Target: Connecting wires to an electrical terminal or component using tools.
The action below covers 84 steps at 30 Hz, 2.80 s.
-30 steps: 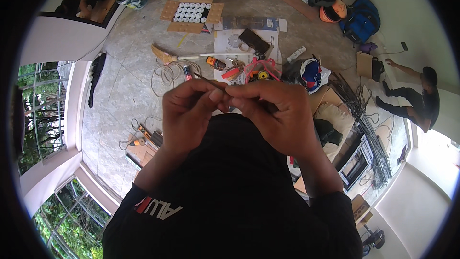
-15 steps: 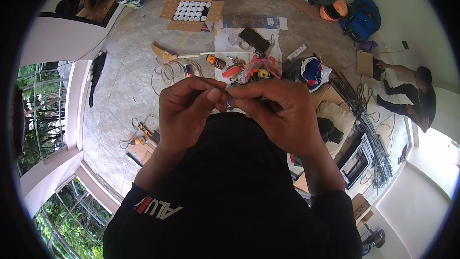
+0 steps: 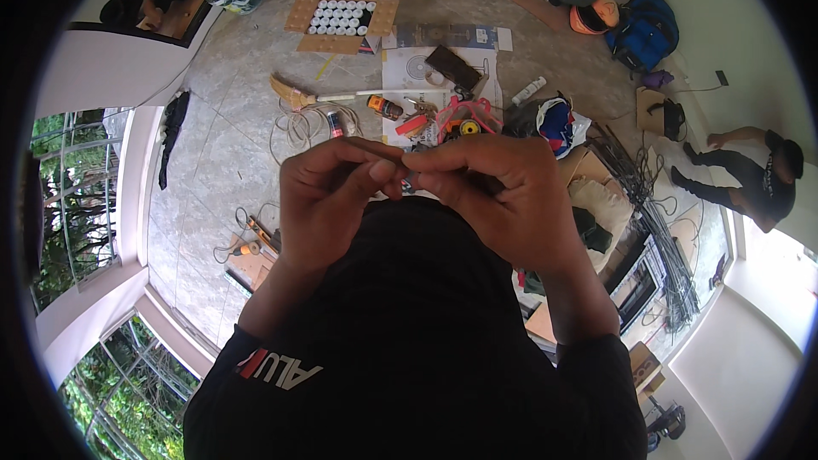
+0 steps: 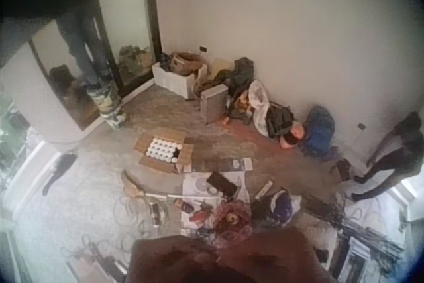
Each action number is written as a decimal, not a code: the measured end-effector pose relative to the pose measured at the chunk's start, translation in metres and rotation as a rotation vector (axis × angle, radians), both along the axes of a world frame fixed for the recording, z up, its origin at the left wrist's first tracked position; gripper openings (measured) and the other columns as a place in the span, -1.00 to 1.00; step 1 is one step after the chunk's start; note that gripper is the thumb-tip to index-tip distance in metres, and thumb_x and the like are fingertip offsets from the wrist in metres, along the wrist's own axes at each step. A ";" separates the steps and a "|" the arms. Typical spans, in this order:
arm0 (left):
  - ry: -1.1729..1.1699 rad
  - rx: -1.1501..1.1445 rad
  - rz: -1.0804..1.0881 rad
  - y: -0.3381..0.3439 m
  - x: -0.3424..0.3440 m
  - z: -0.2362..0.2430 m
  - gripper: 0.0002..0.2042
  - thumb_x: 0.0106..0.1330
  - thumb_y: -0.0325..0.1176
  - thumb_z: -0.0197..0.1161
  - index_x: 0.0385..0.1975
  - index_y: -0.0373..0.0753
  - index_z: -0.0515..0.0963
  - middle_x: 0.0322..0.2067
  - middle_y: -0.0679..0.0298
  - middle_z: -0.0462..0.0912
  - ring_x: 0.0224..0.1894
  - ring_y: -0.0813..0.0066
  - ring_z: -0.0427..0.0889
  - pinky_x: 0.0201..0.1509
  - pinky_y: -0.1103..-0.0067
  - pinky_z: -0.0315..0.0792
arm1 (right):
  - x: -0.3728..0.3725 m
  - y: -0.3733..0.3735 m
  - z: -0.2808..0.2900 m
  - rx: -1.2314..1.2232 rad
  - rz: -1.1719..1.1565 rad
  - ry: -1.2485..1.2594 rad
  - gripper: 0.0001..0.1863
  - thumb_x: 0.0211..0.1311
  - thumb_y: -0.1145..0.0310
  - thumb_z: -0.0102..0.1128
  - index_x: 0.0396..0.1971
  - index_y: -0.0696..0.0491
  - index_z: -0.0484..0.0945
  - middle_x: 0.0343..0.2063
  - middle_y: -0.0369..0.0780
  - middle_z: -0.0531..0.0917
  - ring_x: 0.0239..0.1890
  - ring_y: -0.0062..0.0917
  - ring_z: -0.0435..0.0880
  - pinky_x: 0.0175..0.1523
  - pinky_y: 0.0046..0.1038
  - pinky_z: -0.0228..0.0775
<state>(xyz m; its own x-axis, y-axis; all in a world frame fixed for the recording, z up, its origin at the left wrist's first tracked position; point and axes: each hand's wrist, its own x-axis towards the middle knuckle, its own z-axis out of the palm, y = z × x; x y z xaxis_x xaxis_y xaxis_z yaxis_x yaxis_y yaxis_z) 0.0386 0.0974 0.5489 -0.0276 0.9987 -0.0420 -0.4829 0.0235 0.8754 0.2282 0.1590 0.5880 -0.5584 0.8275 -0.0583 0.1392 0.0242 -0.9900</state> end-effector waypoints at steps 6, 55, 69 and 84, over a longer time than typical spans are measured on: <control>0.047 -0.098 -0.069 -0.001 -0.008 0.006 -0.89 0.33 -0.64 0.21 -0.21 -0.45 0.62 -0.28 0.14 0.71 -0.31 0.60 0.63 -0.21 0.68 0.53 | 0.006 0.008 0.005 0.065 0.056 -0.052 -0.85 0.16 0.60 0.33 -0.25 0.18 0.70 -0.38 -0.17 0.75 -0.29 -0.58 0.75 -0.21 -0.62 0.55; 0.295 -0.037 -0.150 0.000 -0.010 0.014 -0.86 0.21 -0.72 0.24 -0.25 -0.48 0.64 -0.34 0.10 0.70 -0.35 0.51 0.67 -0.26 0.67 0.54 | 0.013 0.020 0.008 0.197 0.227 -0.047 -0.89 0.13 0.62 0.32 -0.32 0.19 0.69 -0.52 -0.18 0.72 -0.50 -0.63 0.70 -0.40 -0.64 0.48; 0.334 -0.020 -0.171 0.001 -0.012 0.011 -0.88 0.29 -0.61 0.26 -0.21 -0.39 0.66 -0.36 0.22 0.70 -0.36 0.65 0.63 -0.26 0.72 0.52 | 0.011 0.020 0.009 0.232 0.201 -0.080 -0.89 0.10 0.58 0.36 -0.34 0.19 0.70 -0.52 -0.18 0.72 -0.47 -0.60 0.73 -0.40 -0.64 0.49; 0.356 -0.048 -0.156 0.000 -0.011 0.018 -0.86 0.20 -0.73 0.25 -0.27 -0.45 0.65 -0.35 0.12 0.71 -0.34 0.54 0.69 -0.26 0.67 0.55 | 0.014 0.020 0.010 0.168 0.211 -0.082 -0.89 0.09 0.59 0.36 -0.34 0.19 0.70 -0.52 -0.17 0.73 -0.48 -0.59 0.74 -0.38 -0.65 0.51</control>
<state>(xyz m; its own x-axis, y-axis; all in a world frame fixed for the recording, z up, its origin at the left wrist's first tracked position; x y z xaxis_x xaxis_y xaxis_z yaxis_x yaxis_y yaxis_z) 0.0271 0.0978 0.5673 0.1034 0.9892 -0.1043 -0.1366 0.1180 0.9836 0.2418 0.1792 0.5980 -0.7186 0.6952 0.0176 0.1934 0.2241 -0.9552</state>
